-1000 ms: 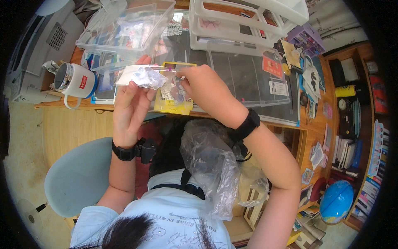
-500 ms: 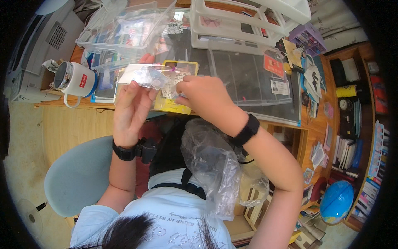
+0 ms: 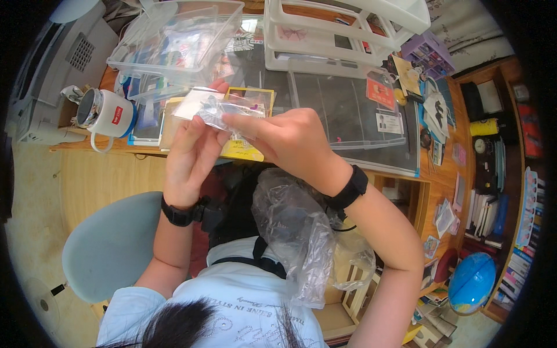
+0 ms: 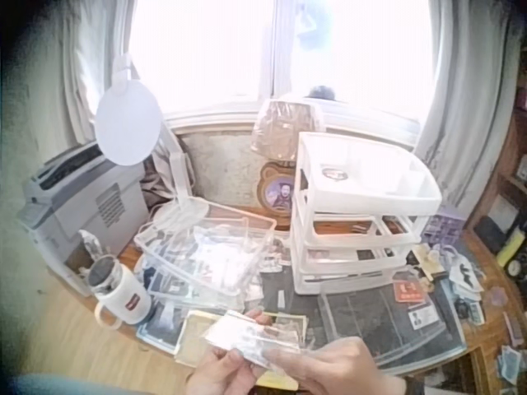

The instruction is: The person organizes small craft items at a desk by placing heart-shaped beads into a plastic compartment box and sliding various cards and stickers into small plastic bags.

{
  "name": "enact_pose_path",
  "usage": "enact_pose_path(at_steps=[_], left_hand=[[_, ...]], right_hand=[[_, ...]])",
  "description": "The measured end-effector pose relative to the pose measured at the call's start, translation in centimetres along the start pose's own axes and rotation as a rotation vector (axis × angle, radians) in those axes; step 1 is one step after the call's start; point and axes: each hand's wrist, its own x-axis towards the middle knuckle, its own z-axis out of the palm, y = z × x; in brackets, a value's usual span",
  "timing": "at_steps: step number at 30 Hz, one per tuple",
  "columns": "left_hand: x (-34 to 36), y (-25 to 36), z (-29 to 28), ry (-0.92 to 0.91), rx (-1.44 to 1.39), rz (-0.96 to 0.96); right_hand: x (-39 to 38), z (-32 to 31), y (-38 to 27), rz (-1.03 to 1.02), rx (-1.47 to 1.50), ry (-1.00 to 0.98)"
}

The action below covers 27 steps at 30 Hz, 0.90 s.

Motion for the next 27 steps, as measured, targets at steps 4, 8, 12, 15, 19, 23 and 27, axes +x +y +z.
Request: enact_pose_path(at_steps=[4,8,12,15,19,23,27], left_hand=[[-0.1,0.5,0.1,0.046,0.01,0.06],[0.1,1.4,-1.1,0.074,0.057,0.145],[-0.2,1.6,-1.6,0.126,0.085,0.149],[-0.2,1.5,-1.4,0.088,0.062,0.14],[-0.2,1.4,-0.9,0.07,0.061,0.133],[-0.3,1.4,-0.8,0.073,0.045,0.125],[-0.3,0.9,-0.4,0.074,0.021,0.1]], right_hand=[[-0.1,-0.6,0.2,-0.018,0.046,0.062],[-0.4,-0.6,0.2,0.081,0.001,0.069],[-1.3,1.8,0.0,0.145,-0.312,-0.121],[-1.7,3.4,0.4,0.103,-0.411,-0.233],[-1.8,3.7,0.0,0.218,-0.303,-0.302],[-0.9,1.5,-0.4,0.204,-0.113,-0.072],[-0.3,-0.5,-1.4,0.269,0.099,0.186]])
